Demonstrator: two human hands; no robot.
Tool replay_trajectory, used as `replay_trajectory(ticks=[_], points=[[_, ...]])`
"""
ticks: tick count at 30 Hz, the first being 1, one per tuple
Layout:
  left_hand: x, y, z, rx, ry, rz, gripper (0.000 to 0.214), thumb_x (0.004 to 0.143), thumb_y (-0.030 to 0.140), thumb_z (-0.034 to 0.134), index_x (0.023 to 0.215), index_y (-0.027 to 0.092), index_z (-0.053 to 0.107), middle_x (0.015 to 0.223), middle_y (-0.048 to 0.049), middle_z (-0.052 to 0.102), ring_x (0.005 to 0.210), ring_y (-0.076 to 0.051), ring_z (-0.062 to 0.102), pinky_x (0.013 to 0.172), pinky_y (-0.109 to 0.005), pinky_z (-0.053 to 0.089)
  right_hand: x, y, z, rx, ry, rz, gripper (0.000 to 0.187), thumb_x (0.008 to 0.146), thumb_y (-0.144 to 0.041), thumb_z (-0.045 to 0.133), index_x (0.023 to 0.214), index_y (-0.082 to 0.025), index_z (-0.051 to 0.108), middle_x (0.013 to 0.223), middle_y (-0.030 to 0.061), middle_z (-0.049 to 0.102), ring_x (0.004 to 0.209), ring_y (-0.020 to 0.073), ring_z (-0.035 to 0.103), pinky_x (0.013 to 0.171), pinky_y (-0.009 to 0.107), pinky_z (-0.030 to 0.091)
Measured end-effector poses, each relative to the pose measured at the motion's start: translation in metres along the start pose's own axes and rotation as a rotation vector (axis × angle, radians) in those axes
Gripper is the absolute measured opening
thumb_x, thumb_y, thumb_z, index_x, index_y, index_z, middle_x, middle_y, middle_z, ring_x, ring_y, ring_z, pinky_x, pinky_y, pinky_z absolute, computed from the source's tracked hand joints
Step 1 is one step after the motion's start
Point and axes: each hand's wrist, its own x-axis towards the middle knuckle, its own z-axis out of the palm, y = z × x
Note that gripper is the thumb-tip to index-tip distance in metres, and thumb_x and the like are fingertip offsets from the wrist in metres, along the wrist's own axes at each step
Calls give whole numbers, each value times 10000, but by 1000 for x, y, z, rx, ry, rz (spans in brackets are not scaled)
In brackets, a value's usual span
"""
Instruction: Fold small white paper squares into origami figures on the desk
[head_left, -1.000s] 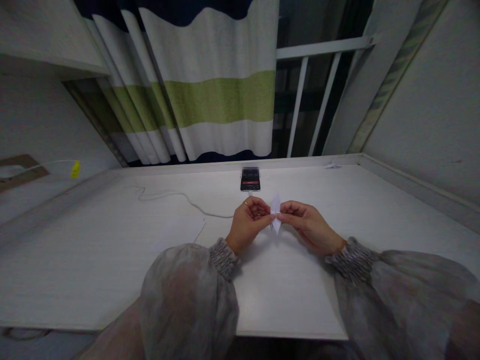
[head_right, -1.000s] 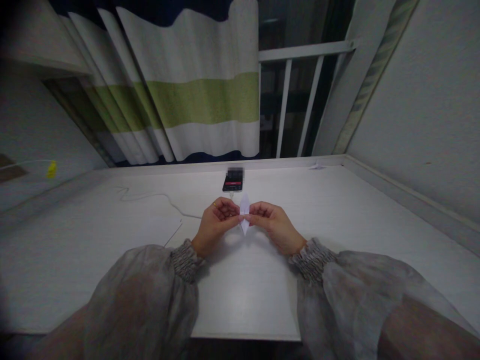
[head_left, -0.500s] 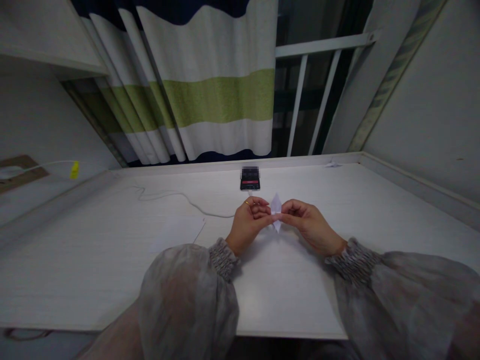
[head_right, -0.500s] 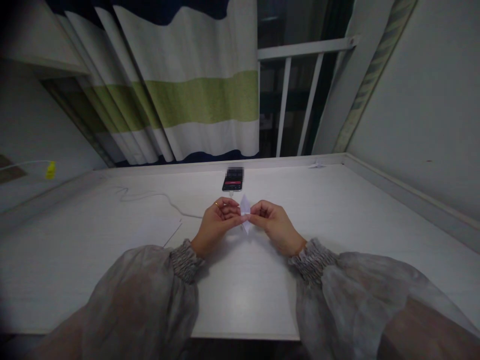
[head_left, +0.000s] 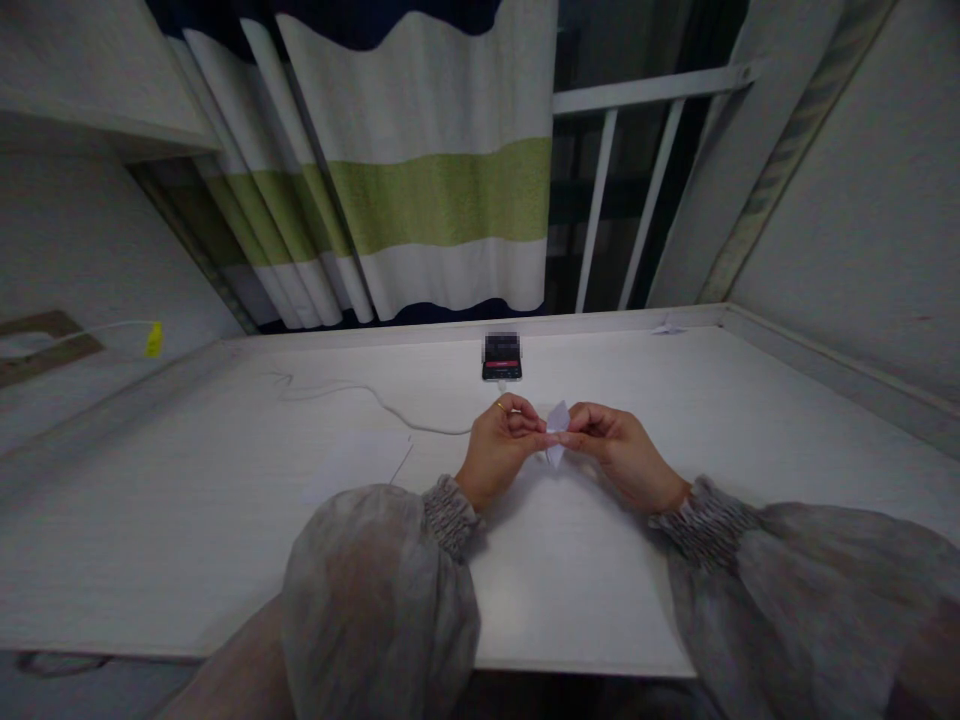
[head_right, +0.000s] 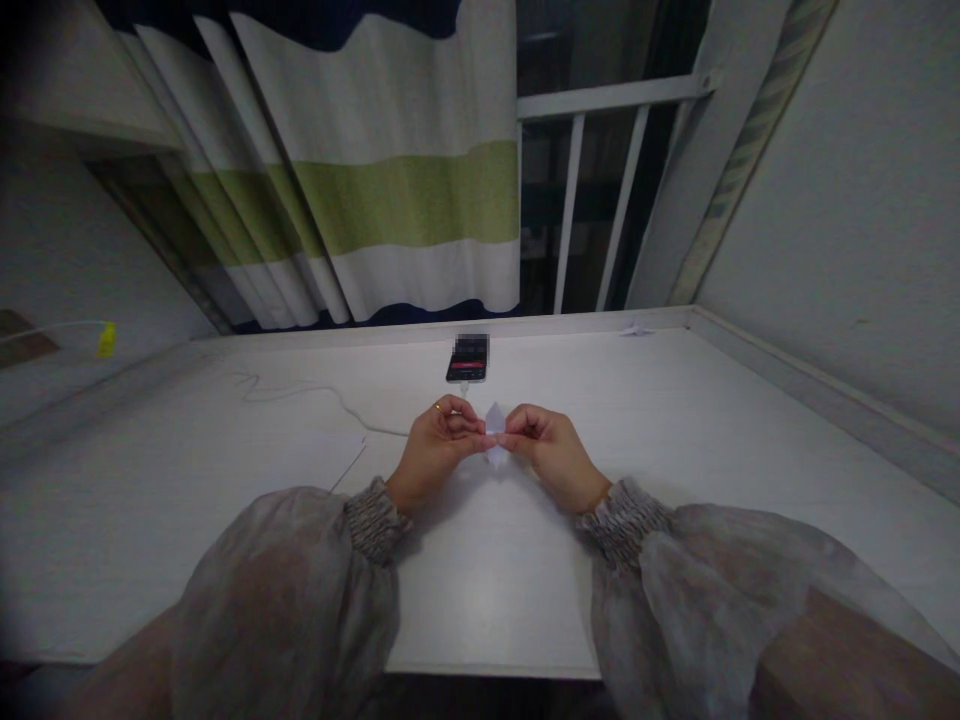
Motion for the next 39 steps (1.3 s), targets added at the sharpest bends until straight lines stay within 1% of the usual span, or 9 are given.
replay_trajectory(ticks=[9, 18, 22, 25, 27, 31, 33, 36, 39], points=[[2, -1, -1, -33, -16, 35, 330, 479, 114, 740, 685, 149, 485, 579, 53, 597, 540, -60, 549, 574, -192, 432, 0, 2, -2, -12, -21, -38, 132, 587, -200, 693, 553, -163, 572, 580, -45, 519, 574, 87, 438, 574, 250, 324], [1, -1, 0, -56, 17, -2, 337, 478, 142, 750, 721, 151, 516, 589, 50, 606, 531, -63, 544, 568, -196, 426, 0, 0, 0, -29, -4, -26, 172, 597, -271, 688, 578, -173, 548, 576, -47, 499, 570, 90, 416, 547, 240, 319], [0, 0, 0, -31, 20, -34, 317, 474, 172, 763, 722, 140, 567, 600, 30, 609, 543, -74, 545, 576, -211, 429, -1, -2, 0, -118, -2, -53, 192, 620, -309, 671, 601, -175, 535, 596, -37, 511, 580, 100, 437, 565, 250, 343], [0, 0, 0, 16, 32, -27, 265, 476, 192, 765, 676, 126, 604, 610, 15, 613, 542, -73, 533, 566, -213, 424, 0, -3, -2, -250, 25, -105, 166, 644, -309, 650, 621, -181, 546, 608, -26, 525, 591, 115, 455, 580, 266, 360], [0, -1, 0, 27, 26, -37, 230, 500, 212, 755, 663, 123, 618, 590, 13, 611, 526, -74, 526, 552, -215, 422, 1, -4, -3, -347, 59, -183, 124, 659, -283, 636, 628, -186, 565, 623, -15, 537, 609, 126, 469, 594, 277, 371], [0, -4, 0, -46, 8, -39, 202, 532, 218, 740, 670, 124, 627, 611, 0, 637, 583, -99, 573, 631, -256, 463, 0, -6, -2, -477, 98, -354, 76, 697, -242, 608, 643, -190, 620, 652, 10, 543, 624, 135, 501, 576, 277, 398], [0, -4, -1, -49, 3, -2, 185, 546, 201, 732, 687, 124, 641, 650, -10, 653, 611, -103, 584, 658, -260, 467, -3, -7, -1, -470, 92, -348, 93, 717, -256, 597, 678, -184, 642, 658, 12, 551, 551, 116, 509, 515, 266, 410], [0, -4, -1, -45, -10, 62, 145, 573, 169, 708, 705, 133, 660, 691, -14, 663, 650, -105, 591, 681, -251, 469, -6, -8, 0, -406, 69, -269, 134, 732, -294, 592, 750, -176, 652, 630, 7, 587, 468, 102, 532, 457, 254, 431], [-1, -2, -1, -57, -30, 116, 121, 597, 163, 687, 716, 146, 668, 746, -18, 671, 710, -117, 601, 718, -260, 479, -8, -8, 0, -346, 58, -238, 157, 729, -312, 599, 782, -174, 651, 603, 12, 626, 524, 130, 594, 493, 261, 482]])
